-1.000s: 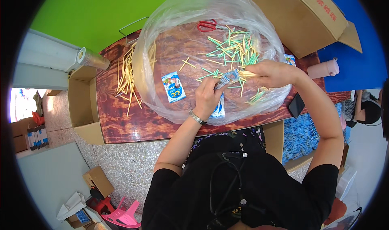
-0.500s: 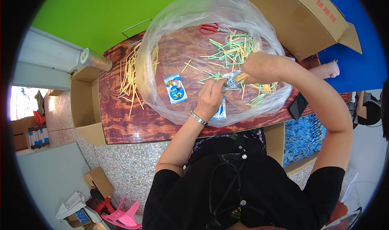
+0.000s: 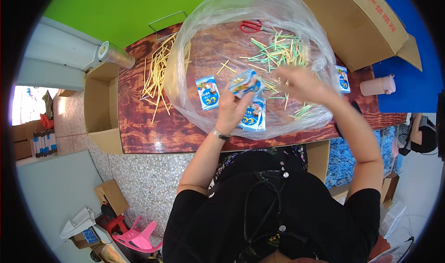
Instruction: Packaging small colored sticks into individual plastic bags at a factory workbench.
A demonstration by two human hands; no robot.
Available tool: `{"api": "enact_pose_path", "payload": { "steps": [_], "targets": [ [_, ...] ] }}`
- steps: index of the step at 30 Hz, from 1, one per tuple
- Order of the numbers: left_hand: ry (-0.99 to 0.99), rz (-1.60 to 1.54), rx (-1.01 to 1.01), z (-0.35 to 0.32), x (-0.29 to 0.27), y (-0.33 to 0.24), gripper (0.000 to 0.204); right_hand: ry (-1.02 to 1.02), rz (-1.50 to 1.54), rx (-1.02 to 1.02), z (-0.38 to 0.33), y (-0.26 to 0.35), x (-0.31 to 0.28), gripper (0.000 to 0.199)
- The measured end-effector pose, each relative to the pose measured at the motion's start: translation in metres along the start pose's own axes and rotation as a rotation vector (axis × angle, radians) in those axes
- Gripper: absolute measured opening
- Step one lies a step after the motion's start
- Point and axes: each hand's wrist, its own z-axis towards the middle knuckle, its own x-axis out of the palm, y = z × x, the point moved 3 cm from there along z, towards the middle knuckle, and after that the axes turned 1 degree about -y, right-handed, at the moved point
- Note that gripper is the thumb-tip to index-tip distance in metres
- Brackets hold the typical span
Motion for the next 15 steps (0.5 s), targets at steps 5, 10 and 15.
{"api": "enact_pose_path", "payload": {
  "steps": [5, 10, 15],
  "targets": [
    [-0.018, 0.179, -0.296, -0.023, -0.082, 0.031, 0.021, 0.073, -0.137, 0.284, 0.007, 0.007, 0.087, 0.047],
    [-0.078, 0.219, -0.306, -0.023, -0.109, 0.036, 0.035, 0.134, -0.115, 0.325, 0.016, -0.004, 0.106, 0.038],
    [-0.2, 1.132, 0.167, -0.02, -0.099, 0.013, 0.06, 0.084, -0.357, 0.159, 0.01, -0.017, 0.115, 0.023]
  ]
}}
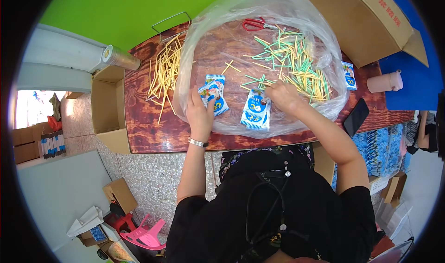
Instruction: Packaging small colored sticks into individual plastic bags at a factory workbench.
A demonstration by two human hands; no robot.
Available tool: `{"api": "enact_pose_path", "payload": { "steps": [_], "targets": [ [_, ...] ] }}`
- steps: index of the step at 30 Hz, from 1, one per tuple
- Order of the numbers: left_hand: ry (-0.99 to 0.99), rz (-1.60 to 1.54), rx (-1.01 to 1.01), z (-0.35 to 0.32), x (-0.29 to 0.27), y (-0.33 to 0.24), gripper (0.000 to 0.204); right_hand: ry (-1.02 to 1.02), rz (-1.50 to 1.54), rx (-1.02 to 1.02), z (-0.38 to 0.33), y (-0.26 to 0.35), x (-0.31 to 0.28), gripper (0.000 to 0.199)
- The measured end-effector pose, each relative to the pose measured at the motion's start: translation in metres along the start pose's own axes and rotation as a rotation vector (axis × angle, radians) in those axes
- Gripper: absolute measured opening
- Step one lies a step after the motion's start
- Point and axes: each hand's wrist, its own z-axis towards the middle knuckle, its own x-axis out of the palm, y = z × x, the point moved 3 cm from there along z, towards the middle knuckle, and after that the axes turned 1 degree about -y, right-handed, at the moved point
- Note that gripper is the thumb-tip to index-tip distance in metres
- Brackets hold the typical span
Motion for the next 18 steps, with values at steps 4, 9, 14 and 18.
{"api": "enact_pose_path", "payload": {
  "steps": [4, 9, 14, 18],
  "targets": [
    [-0.012, -0.163, 0.178, 0.0, -0.002, -0.058, 0.056, -0.234, 0.128, -0.052, -0.024, 0.007, -0.032, 0.024],
    [0.732, -0.841, -0.175, -0.008, 0.036, -0.084, 0.023, -0.345, 0.623, -0.091, -0.039, 0.009, -0.062, 0.02],
    [0.609, -0.918, -0.228, -0.007, 0.05, -0.108, 0.024, -0.292, 0.627, -0.015, -0.059, -0.009, -0.061, 0.02],
    [0.576, -0.9, -0.161, -0.006, 0.059, -0.112, 0.029, -0.308, 0.795, -0.074, -0.062, -0.038, -0.068, 0.022]
  ]
}}
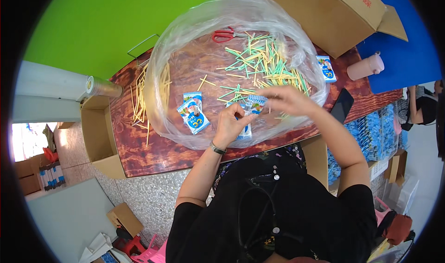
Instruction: Packaging small colored sticks into individual plastic bags at a factory workbench.
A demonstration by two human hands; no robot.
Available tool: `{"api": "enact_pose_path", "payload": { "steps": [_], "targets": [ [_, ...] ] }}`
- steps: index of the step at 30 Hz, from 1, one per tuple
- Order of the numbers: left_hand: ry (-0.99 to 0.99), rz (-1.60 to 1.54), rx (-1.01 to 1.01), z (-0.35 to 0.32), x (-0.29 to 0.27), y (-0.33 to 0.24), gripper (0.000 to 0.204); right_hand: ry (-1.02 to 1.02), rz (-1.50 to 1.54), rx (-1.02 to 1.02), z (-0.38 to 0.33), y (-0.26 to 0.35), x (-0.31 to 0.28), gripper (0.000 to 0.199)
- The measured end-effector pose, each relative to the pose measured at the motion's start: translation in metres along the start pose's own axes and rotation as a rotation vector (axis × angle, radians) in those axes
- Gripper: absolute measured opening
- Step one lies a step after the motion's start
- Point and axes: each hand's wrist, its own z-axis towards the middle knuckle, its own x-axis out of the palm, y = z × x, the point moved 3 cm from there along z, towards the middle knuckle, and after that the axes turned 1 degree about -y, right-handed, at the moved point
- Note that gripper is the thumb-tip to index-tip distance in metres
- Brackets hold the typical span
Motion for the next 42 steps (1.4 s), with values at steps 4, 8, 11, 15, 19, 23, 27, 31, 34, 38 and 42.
{"api": "enact_pose_path", "payload": {
  "steps": [4, 8, 11, 15, 19, 23, 27, 31, 34, 38, 42],
  "targets": [
    [0.03, -0.016, -0.018, 0.005, 0.005, -0.006, 0.033, -0.065, -0.427, -0.009, 0.006, -0.069, -0.052, 0.035],
    [0.045, -0.04, -0.036, 0.005, 0.008, -0.005, 0.036, 0.16, -0.741, 0.18, 0.025, -0.094, -0.051, 0.05],
    [0.035, -0.044, -0.001, 0.004, 0.006, -0.006, 0.036, 0.221, -0.791, 0.189, 0.03, -0.102, -0.049, 0.048],
    [0.032, -0.008, -0.016, 0.002, 0.005, -0.007, 0.036, 0.15, -0.868, 0.123, 0.033, -0.113, -0.052, 0.041],
    [0.018, -0.027, -0.017, 0.006, 0.006, -0.012, 0.036, 0.177, -0.991, 0.079, 0.031, -0.121, -0.053, 0.036],
    [0.006, -0.014, -0.041, 0.003, -0.002, -0.004, 0.036, 0.171, -0.871, 0.11, 0.028, -0.088, -0.07, 0.031],
    [0.005, 0.034, 0.004, 0.003, 0.0, 0.0, 0.035, 0.304, -0.958, 0.065, 0.021, -0.081, -0.086, 0.04],
    [0.13, 0.016, 0.127, 0.006, 0.023, -0.009, 0.032, 0.561, -1.023, 0.127, 0.028, -0.065, -0.083, 0.035],
    [0.178, 0.037, 0.278, 0.012, 0.045, -0.02, 0.032, 0.515, -0.936, -0.055, 0.026, -0.065, -0.088, 0.033],
    [0.238, 0.103, 0.213, 0.014, 0.053, -0.013, 0.028, 0.333, -0.57, -0.016, 0.035, -0.052, -0.113, 0.026],
    [0.115, -0.037, 0.145, 0.005, 0.037, 0.0, 0.02, 0.4, -0.084, 0.408, 0.034, -0.03, -0.096, 0.024]
  ]
}}
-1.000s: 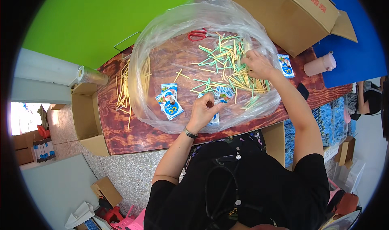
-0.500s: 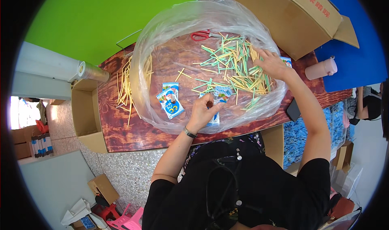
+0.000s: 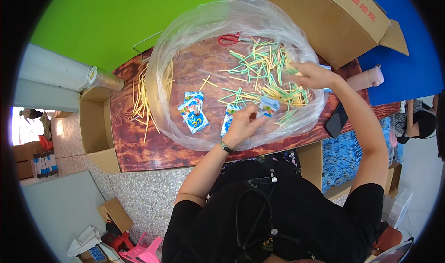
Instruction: Packaging small colored sticks into individual plastic bags at a factory workbench.
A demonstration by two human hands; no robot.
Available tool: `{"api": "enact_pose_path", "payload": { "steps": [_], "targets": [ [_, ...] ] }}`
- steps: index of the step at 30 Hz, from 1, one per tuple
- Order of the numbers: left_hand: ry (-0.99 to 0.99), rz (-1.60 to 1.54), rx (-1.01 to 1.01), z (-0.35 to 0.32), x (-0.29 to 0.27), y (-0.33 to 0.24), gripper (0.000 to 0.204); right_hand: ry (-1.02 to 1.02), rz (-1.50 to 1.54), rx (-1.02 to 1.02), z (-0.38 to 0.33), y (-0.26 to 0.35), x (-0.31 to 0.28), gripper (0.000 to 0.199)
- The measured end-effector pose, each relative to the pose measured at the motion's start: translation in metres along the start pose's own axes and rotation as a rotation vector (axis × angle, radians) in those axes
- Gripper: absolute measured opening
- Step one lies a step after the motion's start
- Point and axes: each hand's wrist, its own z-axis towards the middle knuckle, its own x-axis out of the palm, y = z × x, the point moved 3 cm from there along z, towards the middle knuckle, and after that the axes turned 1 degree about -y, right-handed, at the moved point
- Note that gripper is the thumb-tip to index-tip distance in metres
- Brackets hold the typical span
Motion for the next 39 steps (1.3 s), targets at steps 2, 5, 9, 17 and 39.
{"api": "enact_pose_path", "payload": {
  "steps": [2, 5, 9, 17, 39],
  "targets": [
    [-0.035, -0.085, -0.092, 0.0, -0.012, 0.008, 0.016, 0.045, -0.492, -0.2, 0.008, -0.006, 0.02, 0.031],
    [-0.117, -0.106, -0.176, -0.005, -0.028, 0.014, 0.016, 0.24, -0.843, -0.045, 0.018, 0.018, 0.056, 0.031],
    [-0.217, -0.285, -0.161, -0.009, -0.032, 0.015, 0.028, 0.285, -1.193, 0.158, 0.035, 0.01, 0.111, 0.023],
    [-0.263, 0.013, -0.009, -0.016, -0.043, -0.011, 0.025, 0.061, -1.812, -0.036, 0.031, 0.005, 0.145, 0.029],
    [-0.426, 0.123, 0.087, -0.014, -0.046, 0.003, 0.028, 0.037, -0.868, 0.068, 0.011, -0.011, 0.093, 0.019]
  ]
}}
